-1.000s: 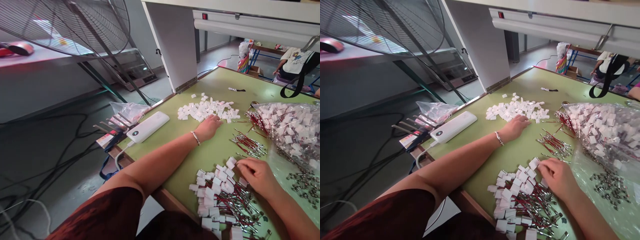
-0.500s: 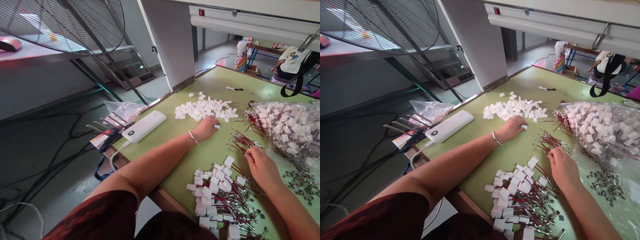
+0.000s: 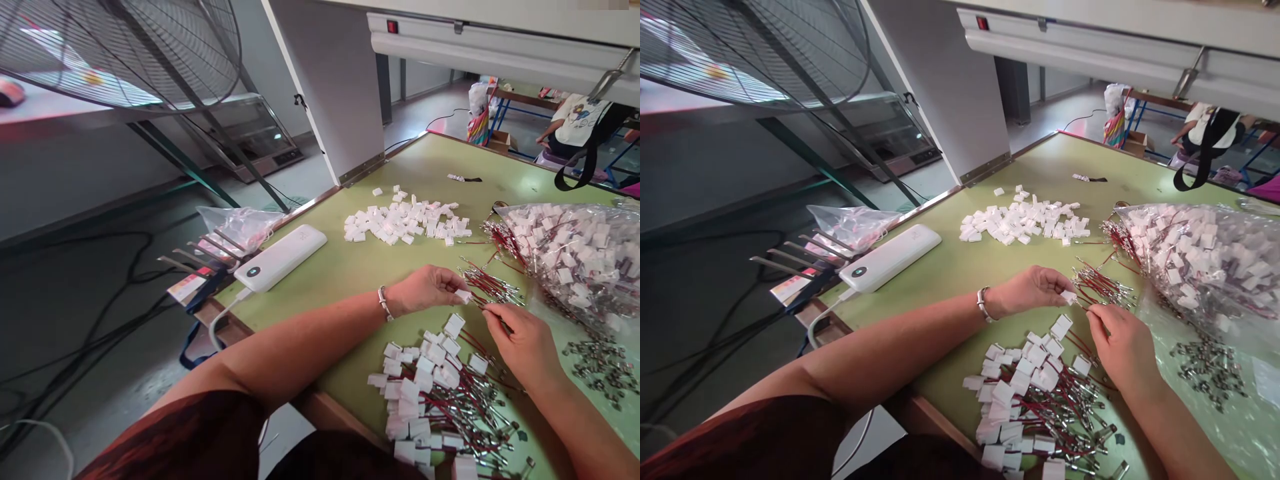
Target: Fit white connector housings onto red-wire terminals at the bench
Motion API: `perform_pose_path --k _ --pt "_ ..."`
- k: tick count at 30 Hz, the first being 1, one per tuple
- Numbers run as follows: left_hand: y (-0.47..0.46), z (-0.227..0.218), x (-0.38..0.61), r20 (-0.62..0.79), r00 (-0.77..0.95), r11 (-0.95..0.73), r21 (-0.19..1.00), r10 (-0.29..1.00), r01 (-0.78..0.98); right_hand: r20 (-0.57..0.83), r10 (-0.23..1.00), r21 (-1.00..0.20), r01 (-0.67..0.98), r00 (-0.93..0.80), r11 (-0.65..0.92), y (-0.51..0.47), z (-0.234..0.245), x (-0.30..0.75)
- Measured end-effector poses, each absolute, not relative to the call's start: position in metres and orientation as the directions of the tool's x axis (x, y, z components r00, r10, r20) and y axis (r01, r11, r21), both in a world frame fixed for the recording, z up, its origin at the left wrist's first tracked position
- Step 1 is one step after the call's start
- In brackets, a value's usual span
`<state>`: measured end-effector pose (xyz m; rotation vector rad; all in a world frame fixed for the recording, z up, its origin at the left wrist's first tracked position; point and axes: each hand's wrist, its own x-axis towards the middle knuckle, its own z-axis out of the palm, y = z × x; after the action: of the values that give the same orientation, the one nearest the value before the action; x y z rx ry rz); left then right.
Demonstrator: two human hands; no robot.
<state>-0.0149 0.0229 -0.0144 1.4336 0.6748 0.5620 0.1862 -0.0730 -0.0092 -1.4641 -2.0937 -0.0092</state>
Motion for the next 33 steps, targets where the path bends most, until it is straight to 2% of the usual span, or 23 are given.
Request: perform_pose_path --k 4,8,10,12,17,23,27,30,33 --pt "0.024 -0.014 -0.017 -0.044 0.711 0.016 0.999 0.702 0.047 0.489 0.827 -0.142 0.909 -0.279 0.391 -0.073 -0.01 0.188" --pt "0.024 -0.015 -0.017 -0.054 0.722 -0.02 0.995 0.689 0.094 0.558 0.755 0.108 0.932 -0.345 0.346 -0.076 -0.007 0.182" --pt "0.023 -0.015 -0.016 -0.073 0.733 -0.028 0.992 0.677 0.125 0.551 0.744 0.159 0.923 -0.378 0.35 -0.077 -0.007 0.179" --pt "0.022 -0.016 -0.015 -0.09 0.745 -0.039 0.987 0.661 0.154 0.517 0.764 0.118 0.916 -0.386 0.383 -0.076 -0.01 0.177" --pt "0.02 -0.02 -0.013 -0.122 0.772 -0.012 0.986 0.624 0.165 0.502 0.793 -0.105 0.887 -0.344 0.451 -0.073 -0.022 0.18" --pt "0.02 -0.024 -0.009 -0.203 0.784 0.088 0.978 0.587 0.187 0.525 0.769 -0.096 0.872 -0.365 0.48 -0.072 -0.031 0.185" --pt "0.018 -0.023 -0.007 -0.184 0.752 0.115 0.983 0.633 0.144 0.532 0.789 -0.139 0.887 -0.308 0.44 -0.071 -0.032 0.186" --pt "0.019 -0.021 -0.009 -0.171 0.749 0.176 0.982 0.641 0.074 0.487 0.836 -0.263 0.87 -0.254 0.417 -0.069 -0.028 0.185" --pt "0.022 -0.022 -0.012 -0.147 0.793 0.264 0.964 0.592 -0.019 0.418 0.885 -0.403 0.832 -0.203 0.381 -0.068 -0.022 0.183"
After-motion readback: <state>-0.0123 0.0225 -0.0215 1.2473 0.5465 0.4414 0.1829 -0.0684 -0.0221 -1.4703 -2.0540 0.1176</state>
